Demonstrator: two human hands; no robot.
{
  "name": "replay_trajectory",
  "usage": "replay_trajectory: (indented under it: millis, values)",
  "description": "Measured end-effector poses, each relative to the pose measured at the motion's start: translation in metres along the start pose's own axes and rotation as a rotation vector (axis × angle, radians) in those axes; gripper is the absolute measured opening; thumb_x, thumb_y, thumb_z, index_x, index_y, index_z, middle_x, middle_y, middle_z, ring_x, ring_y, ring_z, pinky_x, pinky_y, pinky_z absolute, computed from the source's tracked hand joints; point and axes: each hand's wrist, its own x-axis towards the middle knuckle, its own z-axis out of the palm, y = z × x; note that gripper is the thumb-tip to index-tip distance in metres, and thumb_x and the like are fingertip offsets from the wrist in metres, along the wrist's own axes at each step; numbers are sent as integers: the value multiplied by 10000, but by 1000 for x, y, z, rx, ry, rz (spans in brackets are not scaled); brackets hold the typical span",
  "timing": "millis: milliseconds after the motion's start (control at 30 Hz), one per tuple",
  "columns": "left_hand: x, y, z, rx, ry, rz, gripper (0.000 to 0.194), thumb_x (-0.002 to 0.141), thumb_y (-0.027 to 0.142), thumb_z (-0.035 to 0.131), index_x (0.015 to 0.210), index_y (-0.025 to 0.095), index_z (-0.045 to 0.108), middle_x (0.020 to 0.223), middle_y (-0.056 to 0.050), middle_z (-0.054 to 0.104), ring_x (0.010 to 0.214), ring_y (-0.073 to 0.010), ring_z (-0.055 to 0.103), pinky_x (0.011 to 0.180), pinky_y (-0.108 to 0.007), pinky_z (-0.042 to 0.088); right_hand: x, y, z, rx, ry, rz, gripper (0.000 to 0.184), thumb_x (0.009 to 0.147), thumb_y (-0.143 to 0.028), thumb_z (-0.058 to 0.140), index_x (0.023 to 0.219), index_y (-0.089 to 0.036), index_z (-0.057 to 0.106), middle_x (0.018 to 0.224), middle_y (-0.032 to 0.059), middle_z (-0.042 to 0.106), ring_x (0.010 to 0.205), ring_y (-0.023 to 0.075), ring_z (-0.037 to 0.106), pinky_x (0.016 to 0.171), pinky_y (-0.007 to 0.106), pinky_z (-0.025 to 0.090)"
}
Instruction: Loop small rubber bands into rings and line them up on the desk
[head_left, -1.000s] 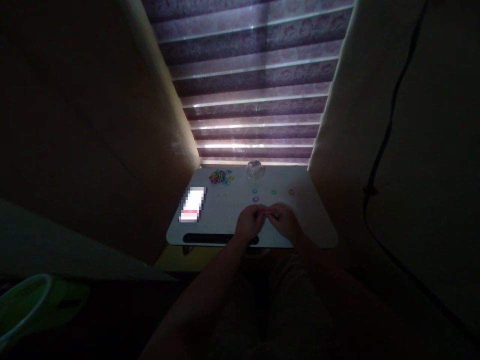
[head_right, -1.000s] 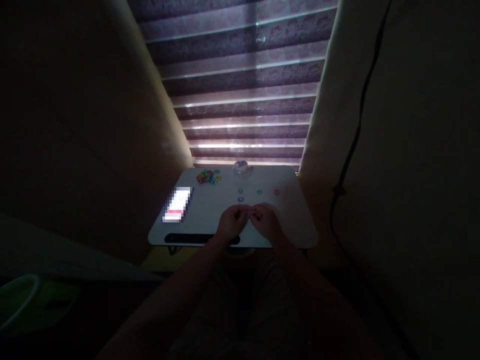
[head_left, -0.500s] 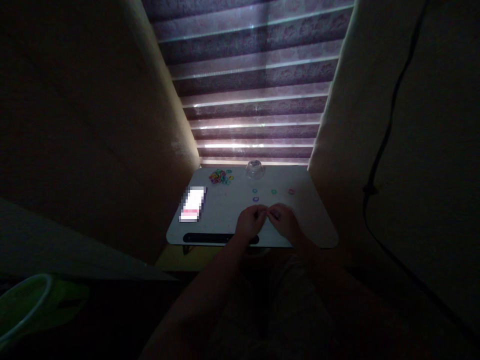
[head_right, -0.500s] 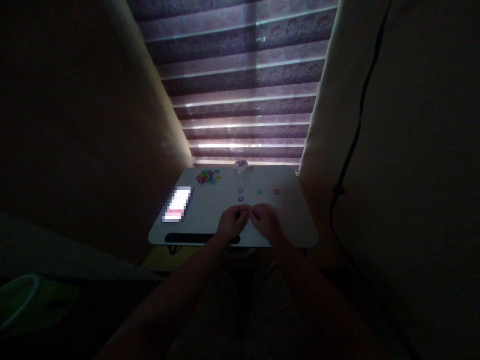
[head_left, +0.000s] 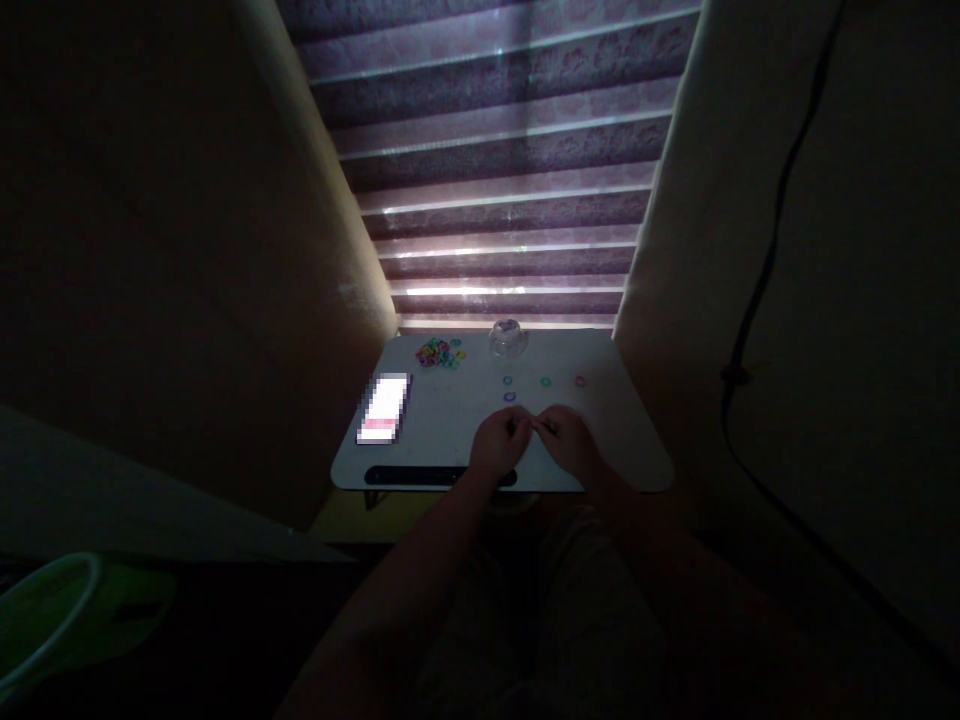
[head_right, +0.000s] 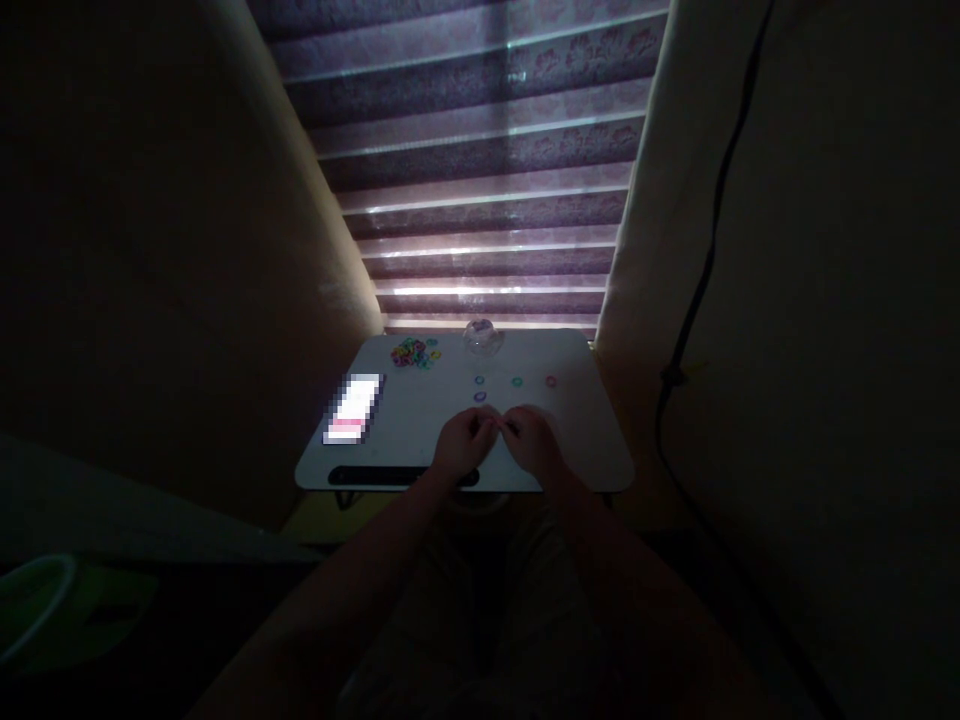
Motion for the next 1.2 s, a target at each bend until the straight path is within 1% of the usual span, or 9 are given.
replay_trajectory:
  millis: [133,233,367,500,667,800,933,1067,1200]
  values:
    - [0,-1,0,-25,-7,33,224,893,331,498,872,179,661,789,-27,670,700,-133,576,676,-248,430,0,0,0,-30,-5,-5,225,865,-270,558,653,-197,532,661,9,541,649,143,495,622,265,366]
    - [0,-4,1,-35,0,45,211,888,334,509,880,181,655,788,-24,665,702,-134,576,672,-248,429,0,0,0,-44,-10,-2,225,872,-284,551,664,-200,532,666,7,535,647,143,485,619,263,362]
    - [0,-5,2,-31,19,54,197,882,332,519,877,181,646,785,-23,659,703,-135,574,669,-249,429,0,-1,0,-38,-27,3,197,875,-288,545,699,-201,557,683,10,551,658,146,497,630,264,372]
    - [0,-6,2,-45,11,53,185,877,335,531,890,185,638,818,-20,663,724,-129,579,693,-246,441,0,-1,0,-39,-38,9,184,875,-266,527,710,-201,578,711,21,579,680,150,517,657,270,387]
    - [0,-6,4,-33,23,41,163,859,333,555,860,187,629,765,-7,643,682,-122,561,650,-238,423,0,-2,-1,-30,-42,13,193,881,-235,486,727,-199,598,737,36,605,714,159,546,689,280,408]
    - [0,-6,4,-43,36,34,152,848,328,569,852,189,631,768,-7,647,684,-122,563,651,-239,424,0,-5,-2,-25,-39,19,153,854,-217,514,741,-200,615,754,37,626,715,161,560,691,282,417]
    - [0,-6,3,-66,22,-6,199,852,372,566,842,183,626,761,-10,650,674,-121,568,644,-239,433,0,-9,-3,-3,-3,26,120,852,-270,554,782,-203,626,765,36,634,716,161,565,682,276,420]
    - [-1,-5,1,-71,12,7,229,849,400,568,824,179,623,753,-10,646,674,-123,568,636,-238,429,-1,-7,-1,-15,2,41,128,835,-291,575,755,-198,611,709,23,603,649,148,530,627,267,402]
    - [-1,-3,0,-118,-19,4,223,857,392,563,886,183,633,790,-11,663,696,-122,581,646,-234,438,0,-3,1,-38,-14,22,135,840,-284,563,741,-201,603,696,21,586,652,150,519,628,268,395]
